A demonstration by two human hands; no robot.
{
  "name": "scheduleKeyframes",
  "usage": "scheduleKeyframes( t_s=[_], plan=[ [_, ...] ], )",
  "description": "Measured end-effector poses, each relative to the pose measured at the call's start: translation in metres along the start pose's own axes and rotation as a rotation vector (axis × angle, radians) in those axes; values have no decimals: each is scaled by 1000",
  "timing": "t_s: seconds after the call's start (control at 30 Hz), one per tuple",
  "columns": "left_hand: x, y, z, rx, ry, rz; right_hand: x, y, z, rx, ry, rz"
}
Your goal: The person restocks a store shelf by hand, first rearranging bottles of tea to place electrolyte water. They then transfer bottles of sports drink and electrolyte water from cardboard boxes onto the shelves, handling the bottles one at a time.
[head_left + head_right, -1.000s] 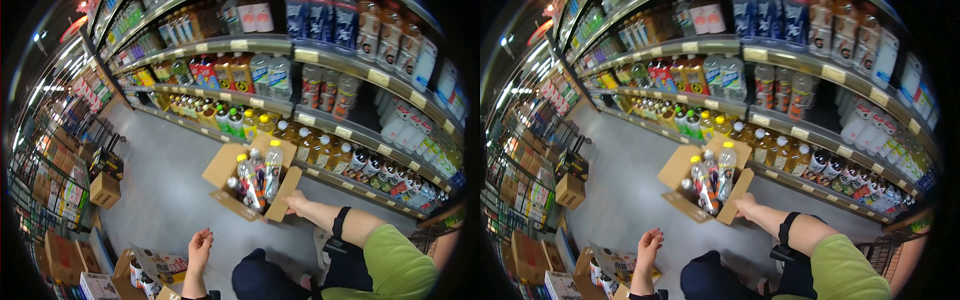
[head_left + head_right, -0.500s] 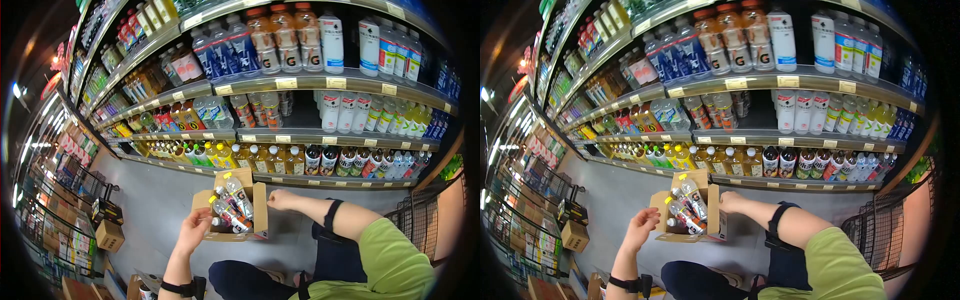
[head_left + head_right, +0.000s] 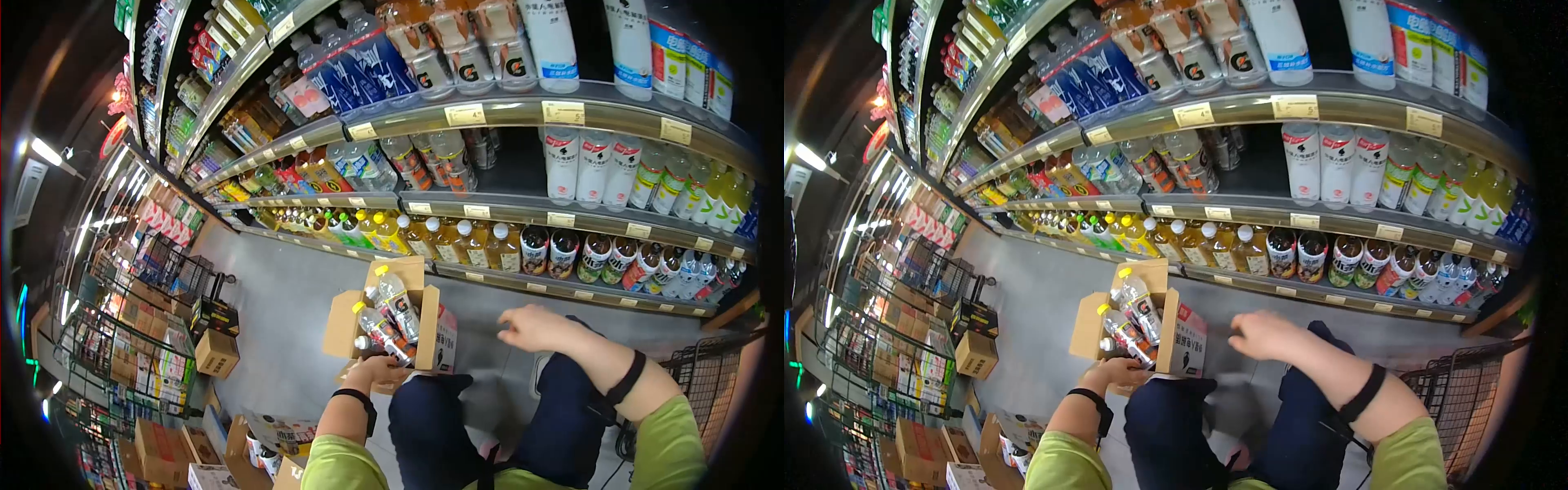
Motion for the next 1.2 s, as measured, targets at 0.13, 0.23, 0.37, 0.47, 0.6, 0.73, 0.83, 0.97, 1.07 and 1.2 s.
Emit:
scheduleKeyframes(
  t_s=[0.13, 0.23, 0.37, 0.47, 0.6, 0.73, 0.83, 0.97, 1.07, 1.2],
  plan=[
    [-10, -2, -6, 53, -352, -138, 54, 73, -5, -15, 18, -110],
    [1, 24, -32, 222, -134, 112, 86, 128, -2, 29, 154, 17],
    [-18, 25, -53, 319, -119, 329, 72, 167, 14, 2, 188, 216],
    [-54, 22, -55, 279, -316, 212, 22, 176, 16, -137, 256, 712],
    [-152, 2, -3, 343, -564, 177, -71, 184, 35, -197, 125, 1099],
    [-226, 44, 52, 526, -692, 468, -136, 206, 70, -141, 76, 1227],
    [-282, 65, 106, 712, -948, 631, -167, 233, 106, -75, 84, 1248],
    [-323, 95, 154, 735, -1020, 764, -190, 270, 133, -89, -87, 1253],
    [-342, 119, 180, 762, -1032, 886, -195, 293, 144, -102, -2, 1338],
    [-353, 146, 202, 874, -1245, 1005, -183, 276, 128, -61, -5, 1500]
  ],
)
Point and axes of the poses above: each hand's wrist, its own y-axis towards the middle knuckle, its own x-axis out of the palm, z = x × y, the point moved 3 cm from there along y, towards the middle knuckle, and after that the axes turned 8 degrees about -x, right-handed, at the moved point
